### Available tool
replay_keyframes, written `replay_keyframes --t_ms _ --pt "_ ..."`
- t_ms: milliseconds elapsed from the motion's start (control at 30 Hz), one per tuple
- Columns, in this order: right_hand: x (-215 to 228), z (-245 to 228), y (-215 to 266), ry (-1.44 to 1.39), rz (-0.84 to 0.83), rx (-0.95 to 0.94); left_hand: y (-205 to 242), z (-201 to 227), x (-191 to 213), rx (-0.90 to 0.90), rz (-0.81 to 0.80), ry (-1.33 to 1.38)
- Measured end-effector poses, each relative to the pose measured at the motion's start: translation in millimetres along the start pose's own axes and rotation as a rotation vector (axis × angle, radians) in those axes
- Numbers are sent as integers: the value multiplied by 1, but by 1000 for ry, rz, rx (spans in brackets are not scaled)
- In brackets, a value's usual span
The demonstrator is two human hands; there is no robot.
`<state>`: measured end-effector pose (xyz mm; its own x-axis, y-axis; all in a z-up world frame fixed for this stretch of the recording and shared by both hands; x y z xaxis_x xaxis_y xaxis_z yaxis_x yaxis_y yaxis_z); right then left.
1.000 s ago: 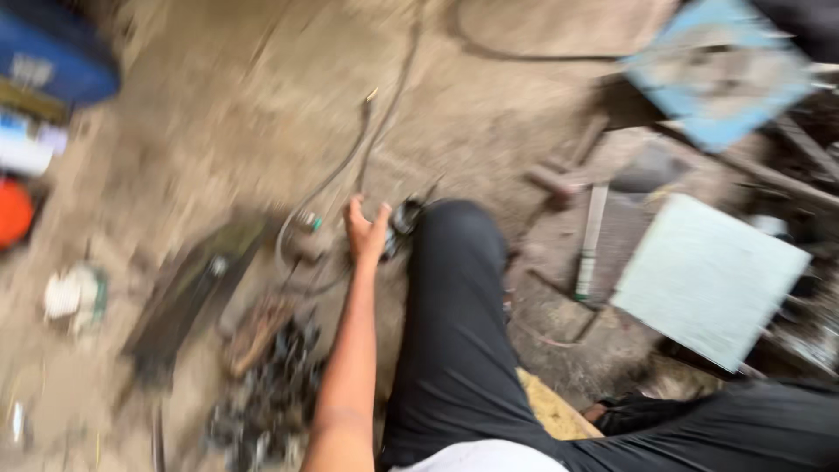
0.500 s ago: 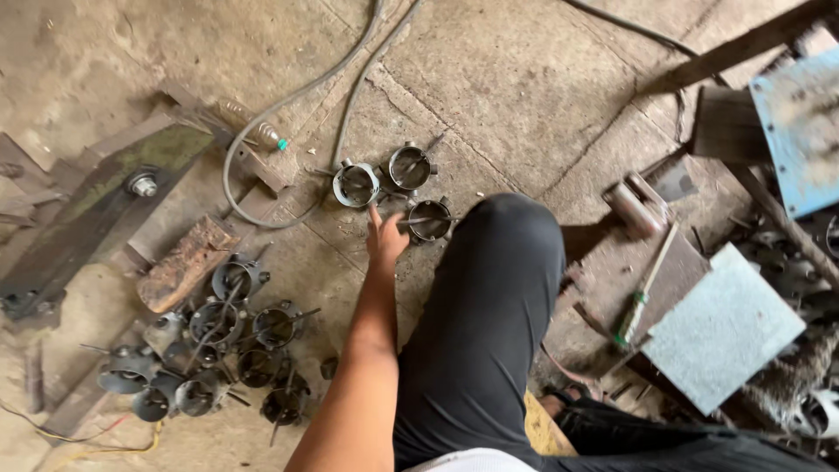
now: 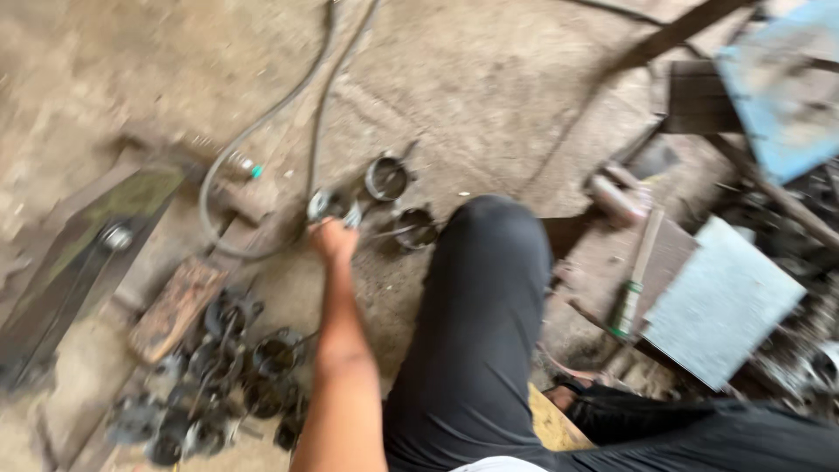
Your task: The person sits on the floor and uses a handheld rotary tool to grind the edges of small cylindrical metal parts. They pick up each part from a pile, place it on a metal plate, grind it, and then set it aside.
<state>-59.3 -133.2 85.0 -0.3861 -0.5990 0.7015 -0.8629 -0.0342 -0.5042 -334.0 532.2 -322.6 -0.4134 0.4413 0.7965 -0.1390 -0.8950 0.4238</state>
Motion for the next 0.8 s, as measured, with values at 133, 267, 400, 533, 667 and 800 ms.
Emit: replay_keyframes --t_ms 133,267,400,533,667,800 --pt "64 35 23 -6 95 -63 26 -3 67 -177 244 45" --pt "130 43 45 13 230 -148 64 2 115 -346 408 145" --pt "155 70 75 -139 267 -320 95 38 164 -411 592 302" --pt "151 108 103 -55 203 -516 123 114 210 -606 592 656" --pt "139 102 107 -207 257 -539 201 233 248 -885 433 1027" --pt "151 100 98 -188 197 -619 324 362 232 -895 102 1228"
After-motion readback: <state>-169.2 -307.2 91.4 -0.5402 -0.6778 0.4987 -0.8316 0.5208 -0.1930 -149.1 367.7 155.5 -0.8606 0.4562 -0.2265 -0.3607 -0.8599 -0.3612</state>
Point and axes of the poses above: each hand's wrist, its own y-axis away from the middle knuckle, its own x-axis out of the back of the hand, z = x × y, the point moved 6 cm from there along -y, towards the middle knuckle, and after that the axes turned 3 degrees about -y, right-handed, at the moved point
